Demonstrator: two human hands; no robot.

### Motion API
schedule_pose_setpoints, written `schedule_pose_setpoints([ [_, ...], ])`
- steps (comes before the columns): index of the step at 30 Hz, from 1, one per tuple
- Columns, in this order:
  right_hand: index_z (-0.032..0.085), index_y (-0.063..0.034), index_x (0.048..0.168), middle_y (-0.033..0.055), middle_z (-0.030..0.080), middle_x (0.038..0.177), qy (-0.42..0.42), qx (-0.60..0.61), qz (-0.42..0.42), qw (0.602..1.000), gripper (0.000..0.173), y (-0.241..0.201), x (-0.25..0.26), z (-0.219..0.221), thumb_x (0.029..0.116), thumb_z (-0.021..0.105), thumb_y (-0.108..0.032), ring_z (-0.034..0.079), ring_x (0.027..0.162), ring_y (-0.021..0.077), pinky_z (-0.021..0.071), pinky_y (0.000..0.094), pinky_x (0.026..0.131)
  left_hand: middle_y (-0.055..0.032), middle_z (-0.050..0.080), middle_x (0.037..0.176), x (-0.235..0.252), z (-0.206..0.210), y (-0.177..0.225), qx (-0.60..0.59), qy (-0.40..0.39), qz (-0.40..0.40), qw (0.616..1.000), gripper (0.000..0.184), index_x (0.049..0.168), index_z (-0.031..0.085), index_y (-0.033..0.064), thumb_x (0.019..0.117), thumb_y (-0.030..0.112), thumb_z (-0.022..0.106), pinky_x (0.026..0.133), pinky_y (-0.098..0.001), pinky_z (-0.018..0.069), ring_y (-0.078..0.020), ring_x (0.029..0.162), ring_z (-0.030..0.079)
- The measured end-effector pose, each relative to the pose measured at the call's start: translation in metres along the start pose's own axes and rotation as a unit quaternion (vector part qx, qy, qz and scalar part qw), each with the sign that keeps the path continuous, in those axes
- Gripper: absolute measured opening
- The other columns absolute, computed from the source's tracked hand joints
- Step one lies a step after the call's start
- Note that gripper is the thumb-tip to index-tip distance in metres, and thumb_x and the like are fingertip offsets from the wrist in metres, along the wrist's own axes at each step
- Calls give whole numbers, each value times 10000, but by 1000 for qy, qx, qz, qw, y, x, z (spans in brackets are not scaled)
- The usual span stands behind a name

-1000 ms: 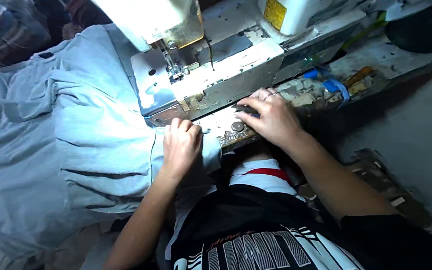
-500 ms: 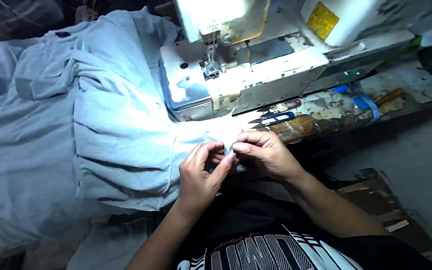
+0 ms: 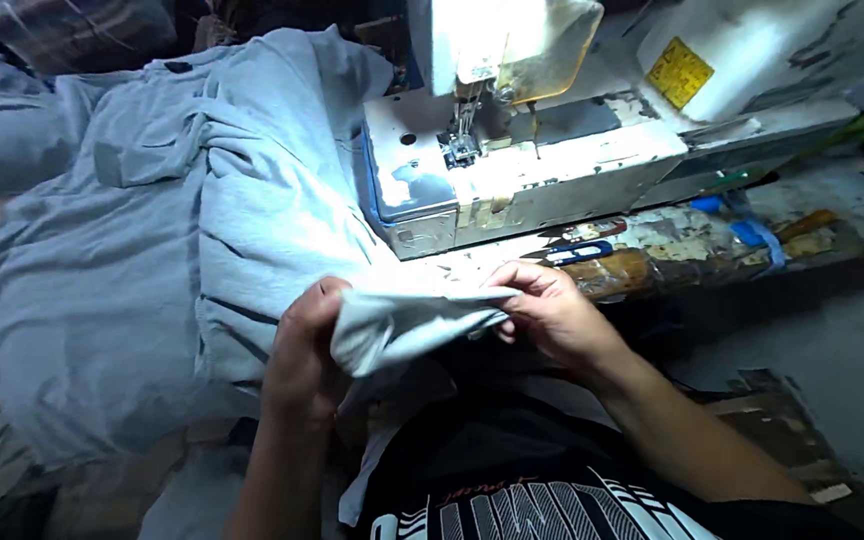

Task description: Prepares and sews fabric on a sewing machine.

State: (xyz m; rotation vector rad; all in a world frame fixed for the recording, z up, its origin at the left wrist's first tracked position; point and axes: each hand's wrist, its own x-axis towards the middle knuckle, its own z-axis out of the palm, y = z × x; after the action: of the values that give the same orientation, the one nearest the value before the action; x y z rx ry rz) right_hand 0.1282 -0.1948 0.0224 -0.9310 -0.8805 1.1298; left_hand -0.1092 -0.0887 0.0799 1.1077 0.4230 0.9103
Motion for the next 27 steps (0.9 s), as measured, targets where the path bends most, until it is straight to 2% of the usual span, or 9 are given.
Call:
schedule_pose_setpoints([
  [3,721,-152,973,10,702,813,-120,201,122,965,321,-19,13,0,1082,484,-339,614,599,13,474,139,490,77,676,744,-9,-23,-3,157,14,24,987,153,1052,762,185,907,236,752,651,-163,562,11,660,633],
  [6,692,-163,971,-29,627,706,-125,194,119,966,215,-20,22,5,1064,530,-268,504,500,-28,395,107,430,99,678,857,-12,-29,1,242,8,74,967,243,1152,748,196,910,174,746,711,-154,551,4,746,626],
  [8,629,-202,1029,-39,621,764,-134,135,52,980,71,-21,23,5,1004,592,-147,515,535,-31,419,105,467,101,663,914,-14,-31,8,284,-5,119,952,212,1111,771,213,899,209,770,721,-148,549,-1,797,621],
  [12,759,-151,1109,-8,730,971,-85,-24,-95,992,298,-20,11,12,852,750,-1,629,680,3,550,144,605,84,535,871,-19,-25,12,425,2,210,881,228,1123,789,189,897,172,756,648,-91,438,23,762,518],
  [16,812,-143,1063,-52,746,1018,45,-314,-228,920,202,-14,6,23,891,719,-95,660,914,-10,526,167,807,9,510,966,-2,-19,3,516,37,290,805,173,1068,805,127,939,123,690,735,-103,418,4,849,495],
  [19,798,-99,905,-22,608,957,62,-340,-268,899,126,-18,12,16,941,707,-178,588,869,-10,501,113,734,29,638,1124,21,-6,-1,434,34,209,875,186,1092,738,70,1013,106,574,878,-172,517,1,1021,606],
  [22,711,-96,850,-44,625,944,34,-204,-174,963,179,-32,20,8,996,616,-137,614,808,10,554,164,700,91,699,926,60,26,18,357,0,125,926,205,1118,680,123,1073,115,481,690,-141,548,48,780,644],
  [24,669,-86,840,-16,685,772,33,-29,-59,997,257,-34,32,2,1043,510,-87,654,648,47,579,213,613,56,726,977,105,39,31,485,-37,173,856,174,1085,725,69,1031,84,561,798,-140,544,54,870,658],
  [27,636,-96,772,4,671,653,52,95,31,994,372,-29,45,-5,1048,388,-73,634,541,57,552,205,525,-29,714,896,174,41,25,650,-90,152,739,127,965,766,97,955,185,676,782,-347,520,-94,827,648],
])
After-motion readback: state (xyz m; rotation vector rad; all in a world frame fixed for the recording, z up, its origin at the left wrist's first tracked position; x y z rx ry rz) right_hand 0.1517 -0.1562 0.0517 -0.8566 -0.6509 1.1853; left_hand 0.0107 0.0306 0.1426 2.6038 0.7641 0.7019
